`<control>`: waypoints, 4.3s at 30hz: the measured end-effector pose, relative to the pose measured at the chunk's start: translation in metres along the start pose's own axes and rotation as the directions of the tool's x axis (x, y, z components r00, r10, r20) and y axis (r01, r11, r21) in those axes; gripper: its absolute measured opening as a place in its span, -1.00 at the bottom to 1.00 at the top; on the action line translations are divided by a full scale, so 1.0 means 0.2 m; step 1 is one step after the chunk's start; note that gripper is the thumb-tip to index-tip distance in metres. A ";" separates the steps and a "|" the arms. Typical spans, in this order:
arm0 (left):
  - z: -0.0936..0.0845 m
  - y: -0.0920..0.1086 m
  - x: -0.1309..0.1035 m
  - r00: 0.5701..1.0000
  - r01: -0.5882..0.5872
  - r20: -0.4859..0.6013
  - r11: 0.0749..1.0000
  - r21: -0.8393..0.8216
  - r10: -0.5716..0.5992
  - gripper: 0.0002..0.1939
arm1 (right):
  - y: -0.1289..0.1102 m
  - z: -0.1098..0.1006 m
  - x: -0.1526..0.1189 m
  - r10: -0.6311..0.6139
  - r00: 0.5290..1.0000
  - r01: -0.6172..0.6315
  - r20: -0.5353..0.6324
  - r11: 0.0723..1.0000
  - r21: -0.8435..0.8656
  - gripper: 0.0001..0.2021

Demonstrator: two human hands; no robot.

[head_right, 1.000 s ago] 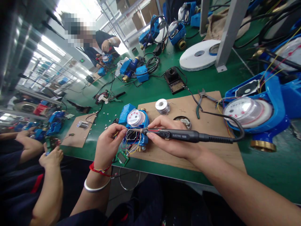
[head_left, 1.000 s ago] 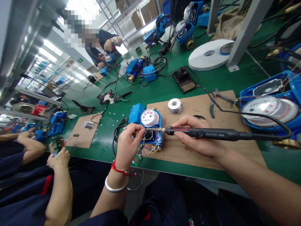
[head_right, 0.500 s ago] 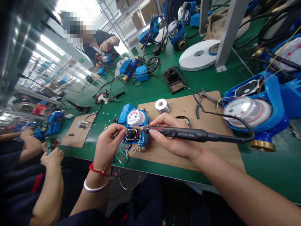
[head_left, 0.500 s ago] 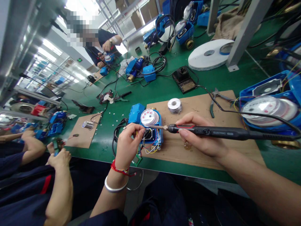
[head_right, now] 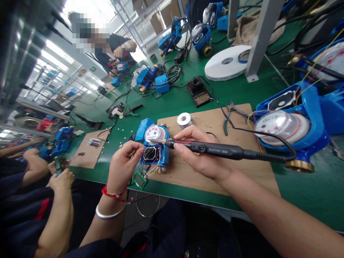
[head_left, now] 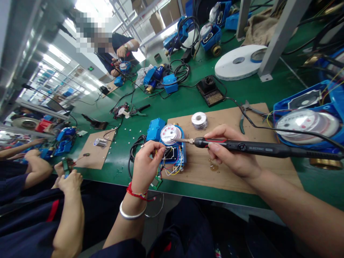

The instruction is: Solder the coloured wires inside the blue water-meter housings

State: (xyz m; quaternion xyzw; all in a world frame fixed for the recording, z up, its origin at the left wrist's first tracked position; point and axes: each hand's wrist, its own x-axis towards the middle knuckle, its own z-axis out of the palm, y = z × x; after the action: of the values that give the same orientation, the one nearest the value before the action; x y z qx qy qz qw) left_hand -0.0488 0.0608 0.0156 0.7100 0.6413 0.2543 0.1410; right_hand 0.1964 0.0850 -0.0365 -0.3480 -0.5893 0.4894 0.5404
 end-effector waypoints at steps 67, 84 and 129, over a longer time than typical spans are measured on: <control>0.05 0.02 -0.02 0.972 0.118 -0.160 0.945 -0.305 -0.173 -0.86 | 0.01 0.01 0.03 0.023 0.999 -0.017 -0.029 0.981 0.193 -0.85; -0.02 0.00 0.17 0.993 0.117 -0.006 0.974 -0.192 -0.121 -0.86 | 0.00 -0.04 0.09 0.085 0.987 -0.061 -0.135 0.983 0.174 -0.80; -0.06 0.06 0.17 0.960 0.225 0.213 0.956 -0.188 -0.183 -0.77 | 0.05 -0.04 0.10 0.149 0.985 -0.113 -0.092 0.943 0.312 -0.83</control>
State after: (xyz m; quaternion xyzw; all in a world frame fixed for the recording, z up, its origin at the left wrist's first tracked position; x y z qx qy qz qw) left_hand -0.0438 0.0920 0.0382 0.6421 0.6641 0.2346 0.3028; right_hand 0.2005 0.1083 -0.0405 -0.3263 -0.4502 0.5888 0.5867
